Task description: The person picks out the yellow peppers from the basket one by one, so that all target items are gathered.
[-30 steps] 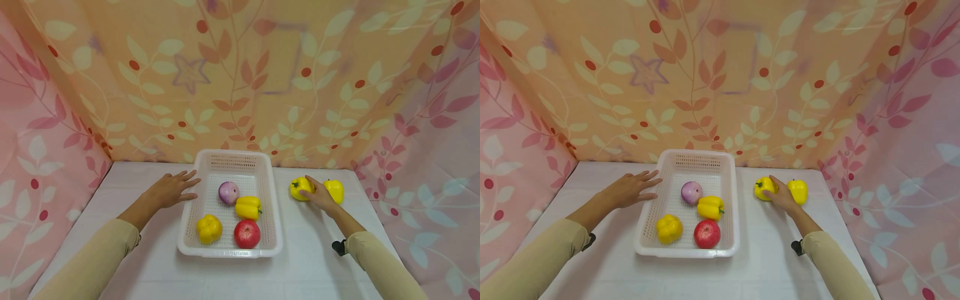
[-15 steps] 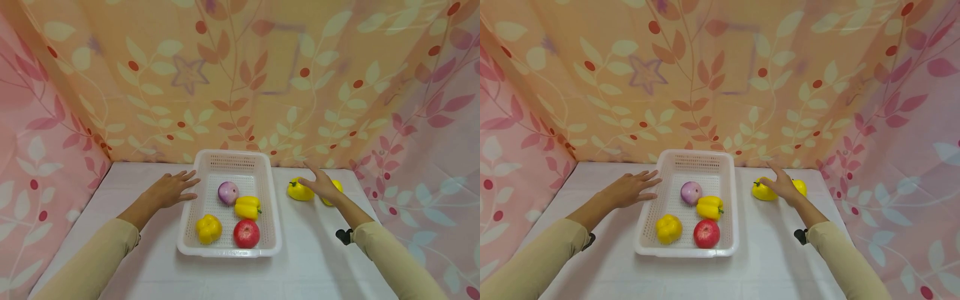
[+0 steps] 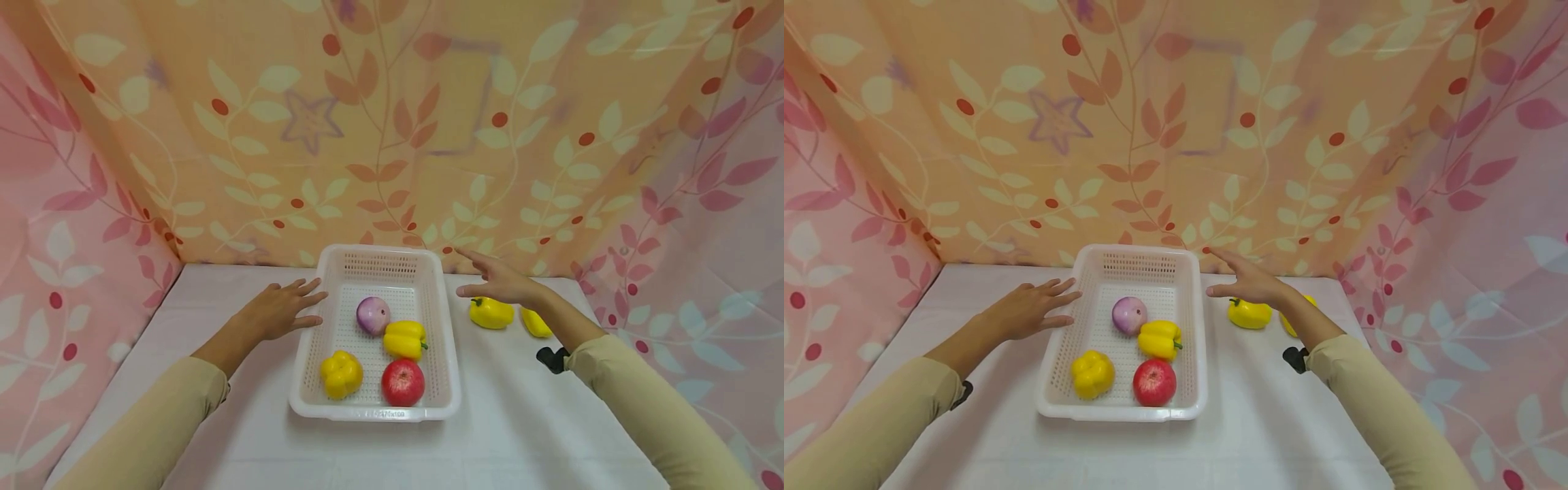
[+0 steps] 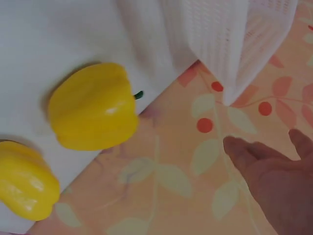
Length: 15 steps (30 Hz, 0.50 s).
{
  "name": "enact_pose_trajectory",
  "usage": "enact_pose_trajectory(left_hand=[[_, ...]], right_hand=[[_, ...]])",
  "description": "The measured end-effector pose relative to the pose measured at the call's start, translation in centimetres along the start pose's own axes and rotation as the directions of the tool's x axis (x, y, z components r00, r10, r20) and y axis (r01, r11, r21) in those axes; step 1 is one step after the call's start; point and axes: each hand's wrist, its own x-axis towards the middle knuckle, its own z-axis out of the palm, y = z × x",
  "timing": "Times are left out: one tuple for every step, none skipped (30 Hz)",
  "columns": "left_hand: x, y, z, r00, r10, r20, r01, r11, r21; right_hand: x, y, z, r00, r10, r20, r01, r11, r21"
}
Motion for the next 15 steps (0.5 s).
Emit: enact_pose_trajectory(left_hand=[[0.0,0.0,0.0,1.0,0.002,0.0,-0.002,1.0,0.003],[0.0,0.0,0.0,1.0,0.004,0.0,-0.004,1.0,0.006],[0.1,0.0,0.0,1.0,0.005,-0.001,-0.005,1.0,0.009],[0.1,0.0,0.0,1.0,0.005,-0.001,-0.005,1.0,0.009],[0.1,0.0,0.1,1.0,0.006,-0.001,-0.006,1.0,0.011],[0.1,0.0,0.1,1.0,0.007,-0.002,-0.007,1.0,0.011],[0.1,0.0,0.1,1.0,0.007,-0.002,-0.006,1.0,0.012],[0.1,0.0,0.1,1.0,0.007,-0.002,-0.007,1.0,0.011],[0.1,0.0,0.0,1.0,0.008,-0.003,-0.008,1.0,0.01],[0.0,0.0,0.0,1.0,0.009,-0.004,-0.009,1.0,0.01],[0.0,0.0,0.0,1.0,0.011,-0.006,-0.011,1.0,0.01],[0.0,0.0,0.0,1.0,0.012,-0.008,-0.012,1.0,0.009],[0.0,0.0,0.0,1.0,0.013,-0.009,-0.013,1.0,0.009],[0.0,0.0,0.0,1.0,0.014,-0.011,-0.014,1.0,0.008],[0.0,0.0,-0.1,1.0,0.013,-0.011,-0.013,1.0,0.006]], right_hand=[[0.2,-0.3,0.0,1.0,-0.007,0.024,0.007,1.0,0.011],[0.4,-0.6,0.1,0.999,-0.016,0.049,0.015,1.0,0.026],[0.5,-0.9,0.2,0.997,-0.023,0.08,0.02,0.999,0.041],[0.7,-1.2,0.2,0.993,-0.025,0.115,0.019,0.998,0.052],[0.8,-1.6,0.3,0.988,-0.025,0.153,0.016,0.998,0.055],[0.9,-1.9,0.3,0.982,-0.016,0.186,0.007,0.999,0.049],[1.0,-2.2,0.4,0.976,-0.004,0.216,-0.004,0.999,0.04],[1.1,-2.5,0.5,0.97,0.003,0.242,-0.01,1.0,0.024],[1.3,-2.8,0.6,0.964,0.009,0.267,-0.014,1.0,0.014],[1.5,-3.0,0.7,0.958,0.015,0.287,-0.014,1.0,-0.004],[1.7,-3.2,0.9,0.953,0.02,0.301,-0.014,1.0,-0.02],[1.9,-3.5,1.1,0.951,0.031,0.308,-0.019,0.999,-0.043],[2.1,-3.7,1.3,0.948,0.043,0.316,-0.023,0.997,-0.067],[2.3,-3.9,1.5,0.943,0.053,0.33,-0.03,0.997,-0.076],[2.5,-4.0,1.8,0.937,0.063,0.344,-0.04,0.996,-0.074]])
